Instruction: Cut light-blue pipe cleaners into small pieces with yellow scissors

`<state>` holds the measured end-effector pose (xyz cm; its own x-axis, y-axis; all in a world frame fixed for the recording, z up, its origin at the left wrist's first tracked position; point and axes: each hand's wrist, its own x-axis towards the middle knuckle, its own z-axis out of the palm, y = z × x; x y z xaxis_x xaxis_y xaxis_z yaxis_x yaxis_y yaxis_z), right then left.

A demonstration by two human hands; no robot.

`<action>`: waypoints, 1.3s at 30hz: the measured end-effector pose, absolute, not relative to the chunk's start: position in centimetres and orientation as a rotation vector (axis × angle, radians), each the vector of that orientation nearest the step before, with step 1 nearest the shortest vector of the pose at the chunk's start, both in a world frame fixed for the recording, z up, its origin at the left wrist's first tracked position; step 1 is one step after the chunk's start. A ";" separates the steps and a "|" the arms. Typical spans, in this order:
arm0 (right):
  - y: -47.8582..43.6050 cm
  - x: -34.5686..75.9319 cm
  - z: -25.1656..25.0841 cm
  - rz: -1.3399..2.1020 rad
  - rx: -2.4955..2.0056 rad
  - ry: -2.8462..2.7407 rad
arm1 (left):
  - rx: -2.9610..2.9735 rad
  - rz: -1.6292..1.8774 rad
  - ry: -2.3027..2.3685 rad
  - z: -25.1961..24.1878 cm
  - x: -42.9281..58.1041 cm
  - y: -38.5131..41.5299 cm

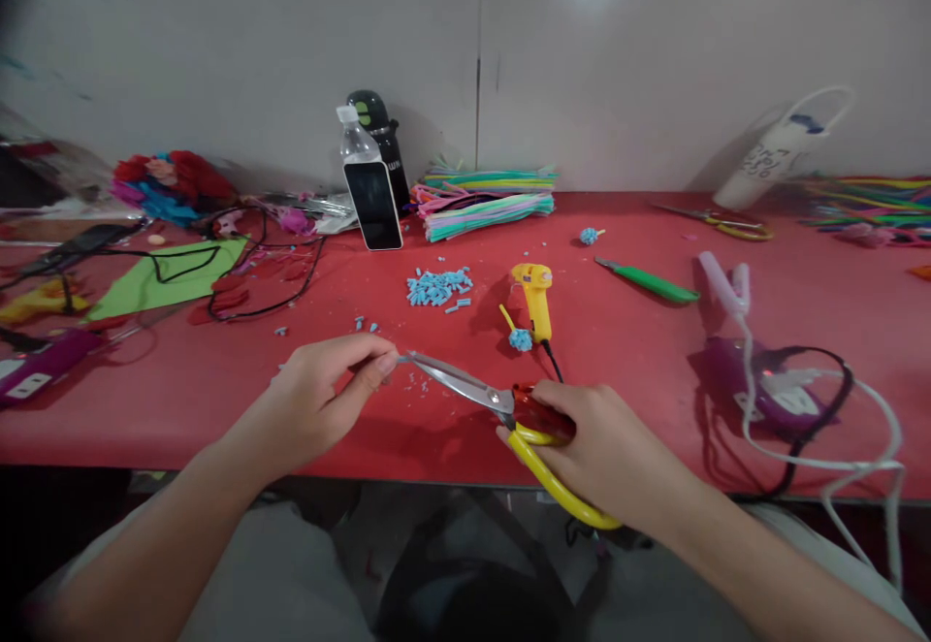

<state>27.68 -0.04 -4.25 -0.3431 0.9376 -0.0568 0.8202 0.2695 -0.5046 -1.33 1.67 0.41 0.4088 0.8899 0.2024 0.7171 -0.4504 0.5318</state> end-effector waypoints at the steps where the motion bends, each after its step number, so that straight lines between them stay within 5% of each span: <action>1: 0.0 27.7 -4.3 0.664 -1.620 -2.293 | 2.307 0.663 1.377 0.4 -1.3 1.7; 39: 0.2 28.0 -5.0 0.696 -1.682 -2.267 | 2.281 0.709 1.369 0.0 -1.5 1.7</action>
<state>27.96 0.19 -4.96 -0.3125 0.9454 -0.0923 0.8344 0.2268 -0.5023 -1.50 1.70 0.03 0.3960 0.8909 0.2223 0.6959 -0.4491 0.5604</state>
